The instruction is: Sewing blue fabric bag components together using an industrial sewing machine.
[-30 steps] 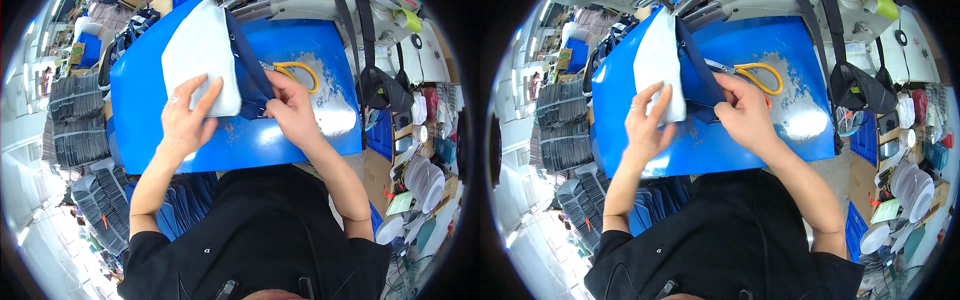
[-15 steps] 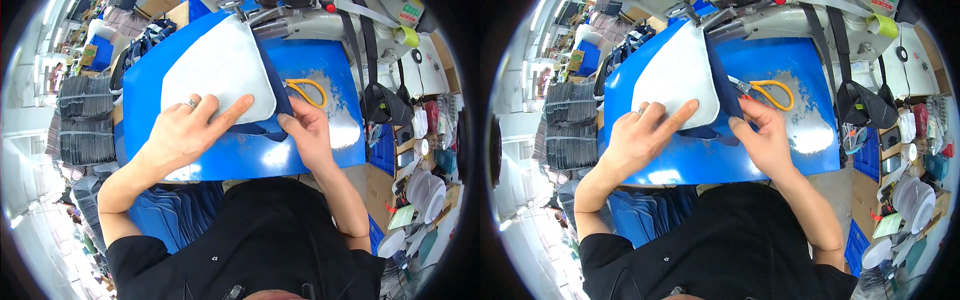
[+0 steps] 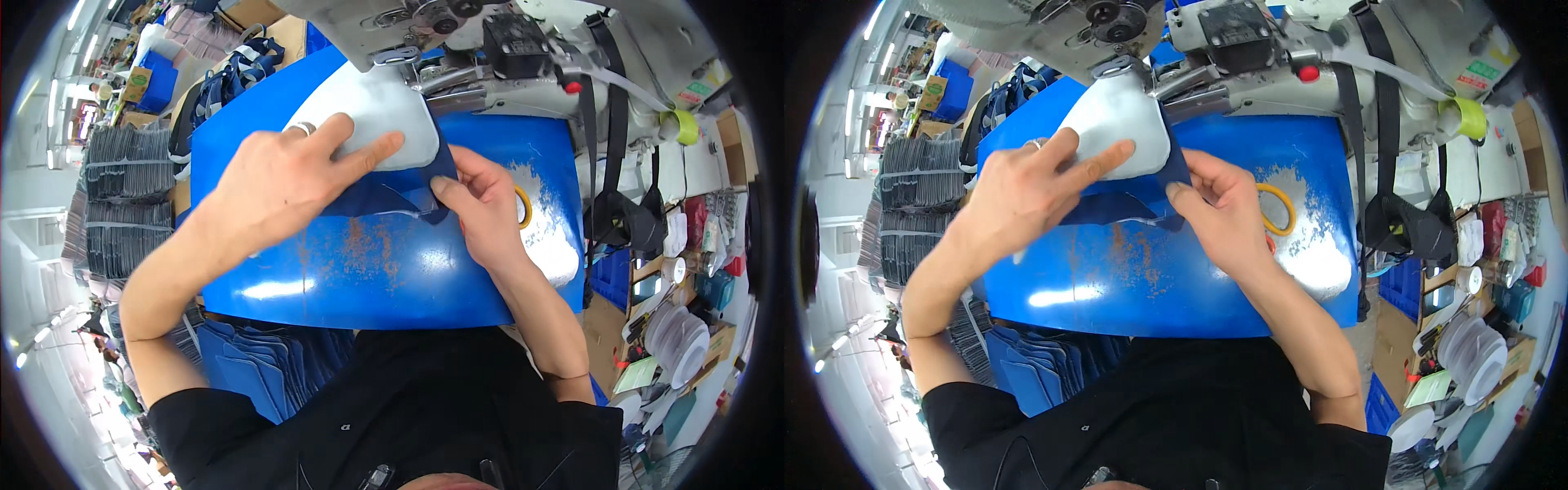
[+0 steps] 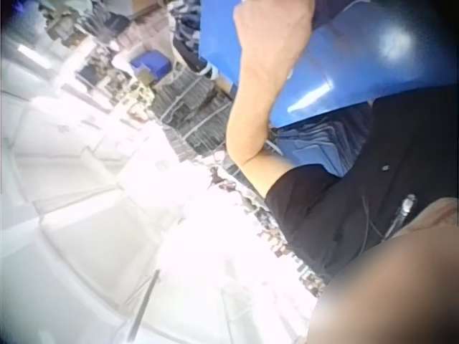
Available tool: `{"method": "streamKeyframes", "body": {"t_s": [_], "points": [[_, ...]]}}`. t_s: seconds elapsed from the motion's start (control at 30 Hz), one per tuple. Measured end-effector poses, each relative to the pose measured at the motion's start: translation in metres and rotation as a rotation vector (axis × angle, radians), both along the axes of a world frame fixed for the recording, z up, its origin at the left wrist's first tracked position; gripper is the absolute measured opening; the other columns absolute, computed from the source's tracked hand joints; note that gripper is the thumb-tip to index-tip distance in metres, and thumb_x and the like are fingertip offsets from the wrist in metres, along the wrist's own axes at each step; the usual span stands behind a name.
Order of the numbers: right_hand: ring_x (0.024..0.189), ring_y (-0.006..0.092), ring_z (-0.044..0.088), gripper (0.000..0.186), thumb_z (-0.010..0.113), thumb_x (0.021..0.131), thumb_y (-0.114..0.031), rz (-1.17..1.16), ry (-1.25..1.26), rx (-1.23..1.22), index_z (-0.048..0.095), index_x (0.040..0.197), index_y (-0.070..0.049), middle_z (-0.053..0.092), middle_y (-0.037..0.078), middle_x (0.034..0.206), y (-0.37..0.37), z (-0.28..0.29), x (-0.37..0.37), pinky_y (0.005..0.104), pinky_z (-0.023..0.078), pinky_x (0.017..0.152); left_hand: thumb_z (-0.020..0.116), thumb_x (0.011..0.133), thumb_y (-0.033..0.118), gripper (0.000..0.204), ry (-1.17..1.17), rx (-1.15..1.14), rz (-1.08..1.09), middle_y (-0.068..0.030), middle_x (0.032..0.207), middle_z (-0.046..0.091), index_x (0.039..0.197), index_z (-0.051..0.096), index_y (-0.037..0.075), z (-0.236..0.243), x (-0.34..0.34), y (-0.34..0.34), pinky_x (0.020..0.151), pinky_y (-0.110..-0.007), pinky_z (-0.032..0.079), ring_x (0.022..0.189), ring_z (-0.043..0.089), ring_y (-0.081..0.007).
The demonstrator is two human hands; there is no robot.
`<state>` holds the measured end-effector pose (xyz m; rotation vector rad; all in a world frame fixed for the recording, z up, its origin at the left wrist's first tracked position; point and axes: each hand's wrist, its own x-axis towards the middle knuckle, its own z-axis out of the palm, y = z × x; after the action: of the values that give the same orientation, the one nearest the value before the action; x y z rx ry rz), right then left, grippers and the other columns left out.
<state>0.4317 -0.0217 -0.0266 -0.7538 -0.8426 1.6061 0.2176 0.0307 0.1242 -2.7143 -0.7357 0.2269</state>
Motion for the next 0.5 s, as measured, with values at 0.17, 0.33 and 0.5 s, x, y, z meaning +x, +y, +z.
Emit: {"method": "streamKeyframes", "body": {"t_s": [0.17,0.33,0.5], "points": [[0.087,0.006,0.063,0.038,0.063,0.094,0.0,-0.056,-0.06,0.047,0.066,0.132,0.005,0.072,0.003,0.101,0.036,-0.002,-0.006,0.0225,0.05,0.081,0.068,0.084,0.013,0.062,0.068,0.074,-0.029,-0.0069,0.096,0.056,0.144,0.063,0.028,0.01,0.001,0.03,0.055,-0.034,0.055,0.065,0.067,-0.0203],[0.095,0.0086,0.067,0.04,0.063,0.093,0.001,-0.071,-0.087,0.094,0.065,0.132,0.006,0.075,0.006,0.109,0.048,-0.005,-0.014,0.025,0.052,0.089,0.071,0.087,0.012,0.055,0.079,0.2,-0.104,-0.0085,0.1,0.06,0.14,0.068,0.024,0.011,0.002,0.041,0.056,-0.033,0.054,0.061,0.067,-0.0208],[0.095,0.0081,0.068,0.038,0.063,0.094,0.002,-0.089,-0.093,0.104,0.065,0.131,0.006,0.075,0.006,0.108,0.05,-0.006,-0.017,0.0238,0.053,0.088,0.072,0.087,0.012,0.053,0.143,0.195,-0.02,-0.0097,0.099,0.063,0.139,0.069,0.021,0.012,0.012,0.031,0.057,-0.034,0.055,0.062,0.068,-0.0214]]}}
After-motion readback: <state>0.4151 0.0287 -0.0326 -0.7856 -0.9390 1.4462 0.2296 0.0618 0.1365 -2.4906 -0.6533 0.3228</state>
